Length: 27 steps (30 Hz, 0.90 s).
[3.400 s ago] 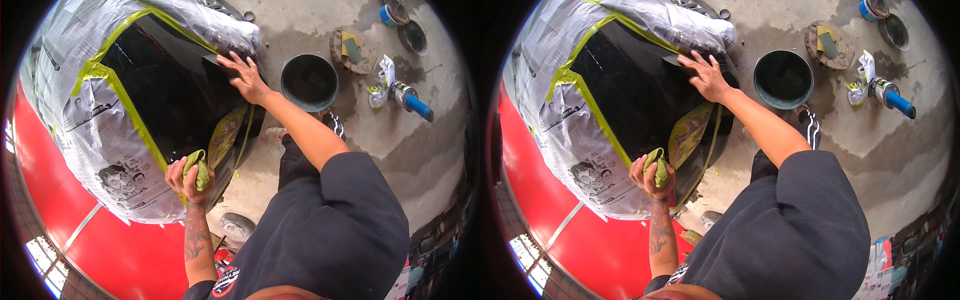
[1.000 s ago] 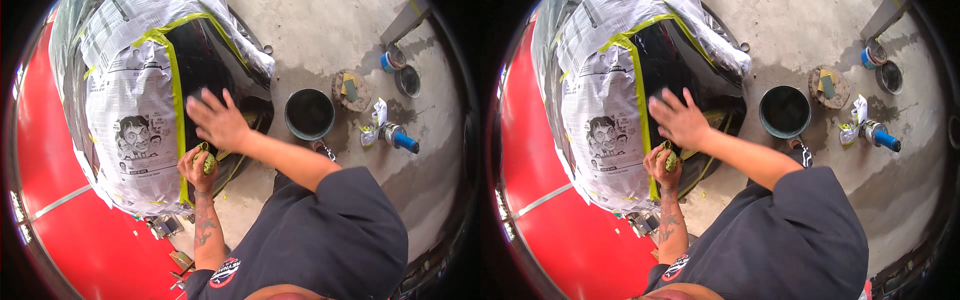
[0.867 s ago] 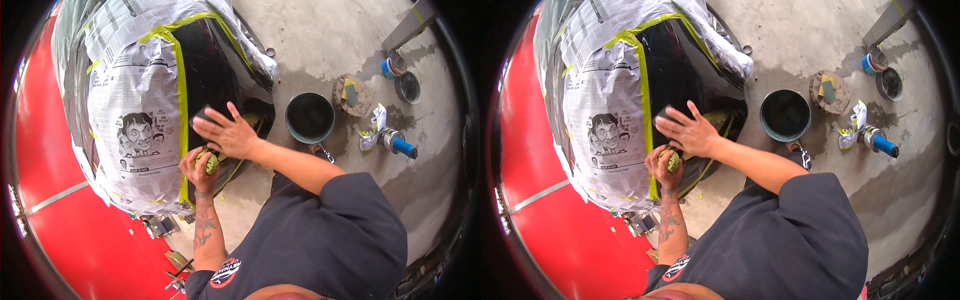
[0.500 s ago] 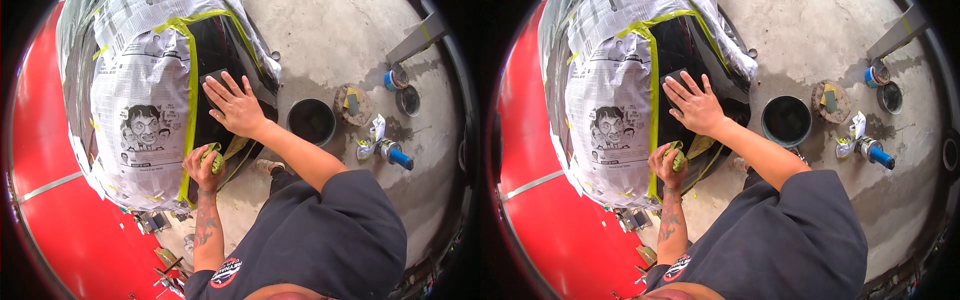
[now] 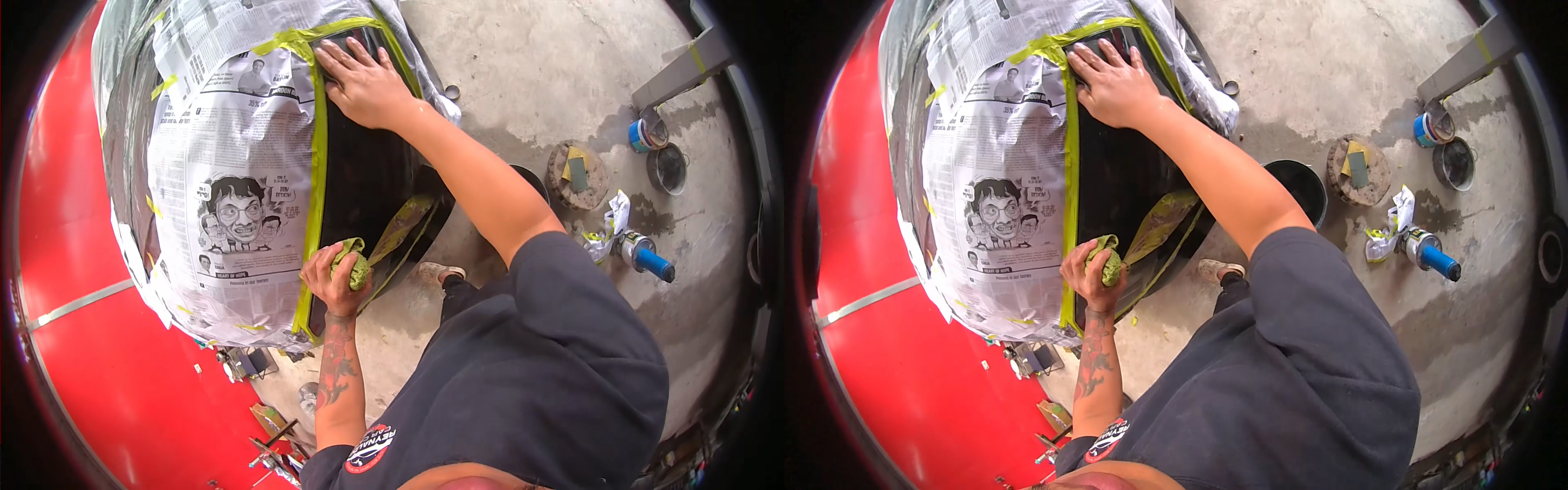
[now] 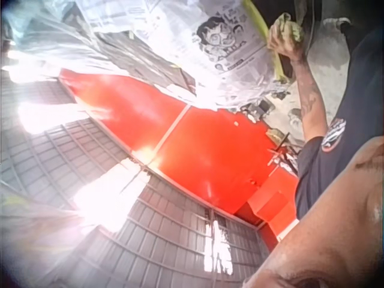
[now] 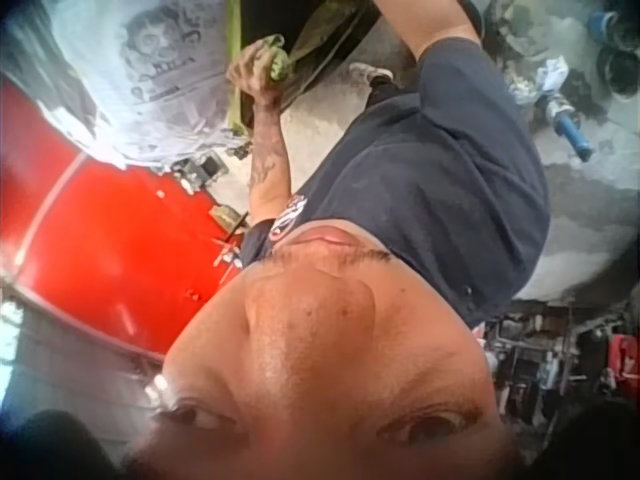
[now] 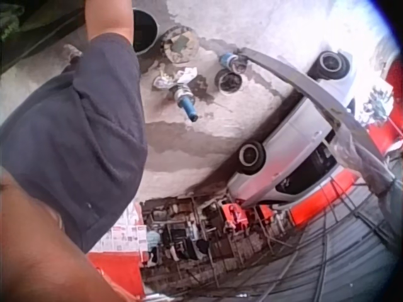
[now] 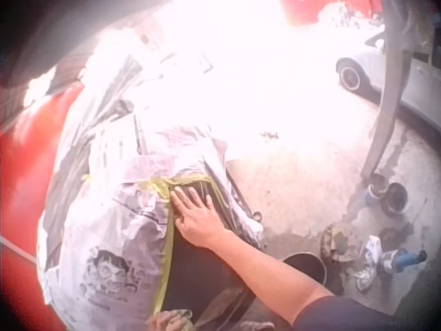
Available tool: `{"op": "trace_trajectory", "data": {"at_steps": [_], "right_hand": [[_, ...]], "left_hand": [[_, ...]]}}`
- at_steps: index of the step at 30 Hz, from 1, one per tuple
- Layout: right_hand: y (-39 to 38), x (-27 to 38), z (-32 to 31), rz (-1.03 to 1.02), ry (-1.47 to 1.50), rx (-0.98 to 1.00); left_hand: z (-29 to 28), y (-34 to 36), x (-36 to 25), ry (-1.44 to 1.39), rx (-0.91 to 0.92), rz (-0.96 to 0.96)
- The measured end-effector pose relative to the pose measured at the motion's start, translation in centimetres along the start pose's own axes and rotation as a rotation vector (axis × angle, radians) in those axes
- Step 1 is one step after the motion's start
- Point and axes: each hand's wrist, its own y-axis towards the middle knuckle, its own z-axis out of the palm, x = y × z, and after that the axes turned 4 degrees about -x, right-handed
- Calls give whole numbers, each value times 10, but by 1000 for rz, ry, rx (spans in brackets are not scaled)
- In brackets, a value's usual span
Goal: The person polishes a masked black car panel by hand using a green cloth and a liquid from a bucket, wiping the surface repeatedly and checking the finish with their hand.
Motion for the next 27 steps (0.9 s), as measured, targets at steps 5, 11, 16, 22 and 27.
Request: {"op": "trace_trajectory", "data": {"at_steps": [5,11,16,22,27], "right_hand": [[12,-5,-4,-20,-2,27],[15,-5,-6,-9,-20,59],[9,-15,-3,198,44,-28],[0,11,8,106,41,-99],[22,-14,0,401,172,-122]], "left_hand": [[-1,-1,1,2,-5,-2],[1,2,-2,-2,4,-4],[1,-3,1,4,5,5],[0,-3,2,6,4,12],[2,-3,2,-4,0,11]]}}
